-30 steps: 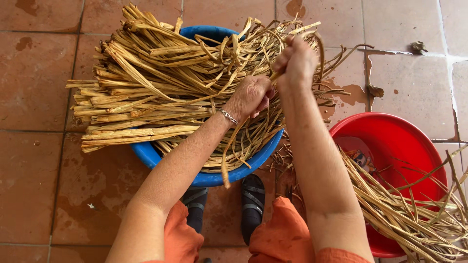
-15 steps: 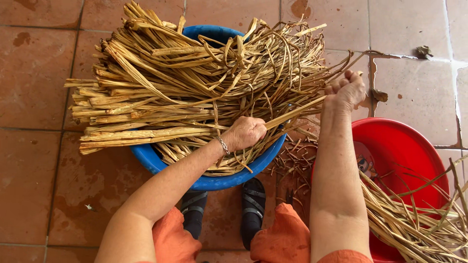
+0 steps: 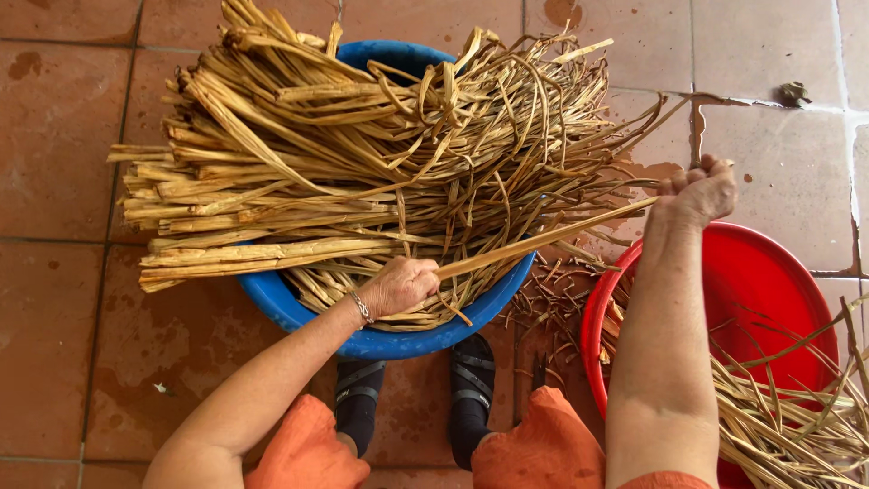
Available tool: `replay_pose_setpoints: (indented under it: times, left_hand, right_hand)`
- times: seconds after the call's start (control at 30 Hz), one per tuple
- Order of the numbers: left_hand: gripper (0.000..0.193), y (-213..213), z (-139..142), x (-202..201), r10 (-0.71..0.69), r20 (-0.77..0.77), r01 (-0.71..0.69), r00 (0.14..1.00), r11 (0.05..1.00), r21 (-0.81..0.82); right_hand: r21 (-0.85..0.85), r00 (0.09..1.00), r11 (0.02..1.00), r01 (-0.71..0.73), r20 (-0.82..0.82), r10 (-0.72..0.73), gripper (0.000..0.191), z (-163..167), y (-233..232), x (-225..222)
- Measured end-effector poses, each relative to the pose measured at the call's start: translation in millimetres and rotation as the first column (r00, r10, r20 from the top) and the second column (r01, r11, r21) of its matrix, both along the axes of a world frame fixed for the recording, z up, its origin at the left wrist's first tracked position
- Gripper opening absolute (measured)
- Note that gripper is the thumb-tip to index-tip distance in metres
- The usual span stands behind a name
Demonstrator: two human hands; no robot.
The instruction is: The person sits on the floor sorting through a large bundle of dried leaves in a blue basin, pulling out individual leaves and cutting off the root ends with scissors. Trimmed leaves are placed into a red bucket while discarded root ends accumulate on the floor.
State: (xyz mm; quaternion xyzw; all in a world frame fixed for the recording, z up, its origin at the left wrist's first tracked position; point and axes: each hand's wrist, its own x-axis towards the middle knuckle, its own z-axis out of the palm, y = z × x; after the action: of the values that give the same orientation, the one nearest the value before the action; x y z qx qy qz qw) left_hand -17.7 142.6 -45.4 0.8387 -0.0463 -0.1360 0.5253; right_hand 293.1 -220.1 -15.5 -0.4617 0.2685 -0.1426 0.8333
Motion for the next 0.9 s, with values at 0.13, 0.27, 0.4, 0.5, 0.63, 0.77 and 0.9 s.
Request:
replay_pose_setpoints:
  times: [0.13,0.27,0.4,0.5,0.63,0.77,0.9]
  left_hand:
    - [0.03,9.8,2.4,0.9,-0.007,0.016,0.007,1.0,1.0,0.012]
    - [0.027,27.6,-7.6,-15.3,0.02,-0.093,-0.033,0.995,0.99,-0.141]
    - [0.031,36.4,-21.9,-25.1,0.105,-0.335,-0.135,0.936,0.988,-0.069]
    - [0.026,61.5,-27.3,-27.9,0.205,-0.473,-0.064,0.857,0.953,0.298]
    - [0.037,95.0,-39.0,-38.2,0.248,-0.203,-0.097,0.947,0.825,0.557]
    - [0.027,99.4,-66.8,-45.2,0.195,-0.114,-0.046,0.974,0.665,0.746]
    - [0.074,75.9,-93.9,-57.1,0.037,-0.027,-0.006,0.999,0.692,0.722]
  right_hand:
    - [-0.001,0.999,0.999,0.051,0.008,-0.051,0.009,0.0,-2.1,12.7]
    - [0.0,0.999,1.0,-0.014,0.045,0.014,0.014,6.7,-4.7,12.9]
    - [-0.13,0.965,0.967,-0.219,0.116,0.234,0.023,28.9,15.1,-12.0]
    - [-0.442,0.892,0.829,-0.344,0.124,0.436,0.02,40.5,50.2,-53.4]
    - [-0.852,0.635,0.372,-0.369,0.061,0.77,0.014,23.5,104.0,-145.8]
    - [-0.69,0.315,-0.029,-0.723,-0.367,0.875,0.008,-17.5,151.5,-214.3]
    - [-0.762,0.1,-0.546,-0.349,-0.61,0.786,0.027,-51.9,172.0,-237.4]
